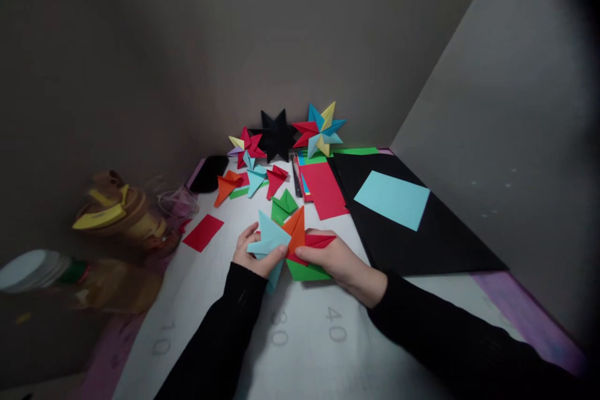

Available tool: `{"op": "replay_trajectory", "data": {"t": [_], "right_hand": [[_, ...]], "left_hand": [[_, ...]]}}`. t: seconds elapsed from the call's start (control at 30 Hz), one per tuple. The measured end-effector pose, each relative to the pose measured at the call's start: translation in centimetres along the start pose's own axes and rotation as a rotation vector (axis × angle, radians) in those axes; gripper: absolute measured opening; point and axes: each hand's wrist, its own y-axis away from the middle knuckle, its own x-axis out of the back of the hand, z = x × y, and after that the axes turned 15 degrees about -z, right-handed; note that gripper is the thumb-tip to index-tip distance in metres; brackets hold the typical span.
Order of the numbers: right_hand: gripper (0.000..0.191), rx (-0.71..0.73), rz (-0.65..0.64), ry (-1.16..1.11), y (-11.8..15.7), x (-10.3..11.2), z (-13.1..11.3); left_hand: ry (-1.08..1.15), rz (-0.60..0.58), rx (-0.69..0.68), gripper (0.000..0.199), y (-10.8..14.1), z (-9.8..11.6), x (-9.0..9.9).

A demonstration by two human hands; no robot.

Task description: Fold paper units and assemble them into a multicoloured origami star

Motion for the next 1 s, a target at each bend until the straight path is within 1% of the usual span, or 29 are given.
{"op": "replay_trajectory", "data": {"t": [0.07, 0.13, 0.17, 0.2, 0.3, 0.33, 0.37, 0.43, 0.53, 0.63, 0.73, 0.87, 0.93, 1.0], "right_hand": [[0.016, 0.002, -0.003, 0.021, 0.0, 0.1, 0.0], [0.016, -0.011, 0.007, 0.055, 0.0, 0.1, 0.0], [0.016, -0.018, 0.009, 0.07, 0.0, 0.2, 0.0], [0.017, -0.025, 0.005, 0.079, -0.1, 0.2, 0.1], [0.024, -0.037, -0.011, 0.083, -0.1, 0.3, 0.3], [0.025, -0.037, -0.009, 0.085, -0.1, 0.4, 0.4], [0.026, -0.035, -0.008, 0.087, -0.1, 0.4, 0.4], [0.024, -0.028, -0.014, 0.091, -0.1, 0.4, 0.4], [0.023, -0.022, -0.063, 0.056, 0.0, 0.4, 0.1], [0.032, 0.005, -0.066, -0.045, 0.0, 0.4, -0.1], [0.042, 0.056, -0.025, -0.145, -0.1, 0.1, -0.3], [0.04, 0.177, -0.05, -0.235, 0.1, -0.4, -0.2], [0.035, 0.218, -0.093, -0.195, 0.1, -0.3, 0.1], [0.028, 0.192, -0.151, -0.045, 0.1, 0.1, 0.4]], "left_hand": [[-0.061, -0.033, -0.045, 0.026, -0.1, 0.0, 0.2], [-0.08, -0.055, 0.005, 0.032, -0.1, 0.0, 0.3], [-0.067, -0.041, 0.037, 0.04, -0.1, 0.0, 0.4], [-0.051, -0.017, 0.058, 0.052, -0.1, 0.1, 0.4], [-0.033, 0.038, 0.07, 0.099, 0.2, 0.6, 0.4], [-0.044, 0.036, 0.071, 0.108, 0.3, 0.8, 0.4], [-0.064, 0.032, 0.072, 0.112, 0.4, 0.9, 0.4], [-0.104, 0.032, 0.074, 0.112, 0.6, 1.2, 0.3], [-0.115, 0.041, 0.076, 0.112, 0.7, 1.4, 0.4], [-0.087, 0.073, 0.097, 0.113, 0.4, 1.2, 0.6], [-0.046, 0.124, 0.11, 0.112, -0.2, 0.6, 0.8], [0.035, 0.213, 0.099, 0.108, -1.0, -0.7, 1.1], [0.065, 0.232, 0.12, 0.108, -1.3, -1.2, 1.3], [0.058, 0.236, 0.13, 0.108, -1.4, -1.5, 1.4]]}}
